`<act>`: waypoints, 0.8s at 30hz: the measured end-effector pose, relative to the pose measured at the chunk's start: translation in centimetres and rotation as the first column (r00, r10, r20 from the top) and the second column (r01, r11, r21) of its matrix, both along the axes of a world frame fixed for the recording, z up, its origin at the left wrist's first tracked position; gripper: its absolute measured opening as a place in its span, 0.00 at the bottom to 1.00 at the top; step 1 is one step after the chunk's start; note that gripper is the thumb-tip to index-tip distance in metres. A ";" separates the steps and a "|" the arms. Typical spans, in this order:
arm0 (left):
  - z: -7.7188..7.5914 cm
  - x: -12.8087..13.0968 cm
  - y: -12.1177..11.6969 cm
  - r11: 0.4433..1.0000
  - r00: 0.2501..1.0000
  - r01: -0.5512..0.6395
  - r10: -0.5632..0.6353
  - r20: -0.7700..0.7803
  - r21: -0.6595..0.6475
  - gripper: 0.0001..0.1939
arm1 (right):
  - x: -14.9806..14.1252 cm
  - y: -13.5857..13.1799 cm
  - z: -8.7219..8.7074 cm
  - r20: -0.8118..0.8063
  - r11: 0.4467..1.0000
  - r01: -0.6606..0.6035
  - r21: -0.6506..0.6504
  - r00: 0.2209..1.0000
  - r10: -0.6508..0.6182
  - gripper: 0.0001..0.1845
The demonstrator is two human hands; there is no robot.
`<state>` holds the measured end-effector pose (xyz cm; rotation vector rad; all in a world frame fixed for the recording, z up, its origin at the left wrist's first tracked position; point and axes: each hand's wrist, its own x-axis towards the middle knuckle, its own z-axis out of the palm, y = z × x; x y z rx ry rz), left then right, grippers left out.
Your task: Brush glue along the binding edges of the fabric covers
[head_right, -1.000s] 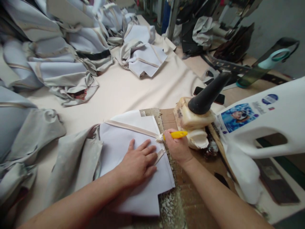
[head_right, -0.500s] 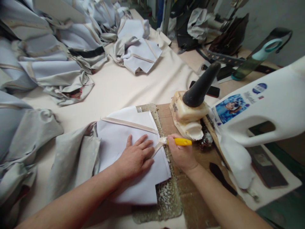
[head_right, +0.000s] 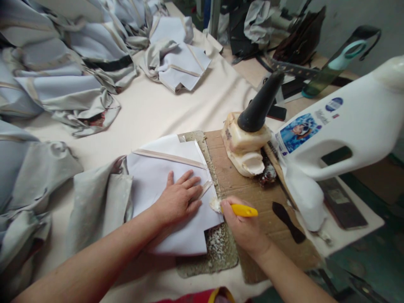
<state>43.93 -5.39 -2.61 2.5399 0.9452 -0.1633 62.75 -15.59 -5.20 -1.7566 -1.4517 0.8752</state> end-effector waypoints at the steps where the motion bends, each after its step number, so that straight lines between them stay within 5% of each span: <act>1: 0.0 0.0 0.0 1.000 1.000 0.003 -0.003 -0.002 0.003 0.12 | 0.0 -0.8 0.2 -0.010 1.000 0.012 -0.025 1.000 -0.012 0.19; 4: 0.0 0.0 0.0 1.000 1.000 0.013 -0.012 -0.015 0.007 0.13 | 0.2 -1.1 0.7 -0.030 0.996 0.071 -0.044 0.997 -0.072 0.18; 10: 0.2 0.3 -0.1 1.000 0.999 0.020 -0.020 -0.045 0.014 0.14 | 0.3 3.4 0.3 -0.067 0.984 0.150 0.094 0.987 -0.144 0.16; 19: 0.1 0.3 -0.2 1.000 0.999 0.023 -0.022 -0.046 0.018 0.13 | 0.3 -5.9 0.1 0.099 0.994 -0.064 0.085 0.994 0.055 0.14; 24: 0.0 0.2 -0.3 1.000 0.999 0.012 -0.011 -0.051 0.016 0.13 | 0.3 -4.7 1.8 0.148 0.972 0.039 0.233 0.986 -0.075 0.10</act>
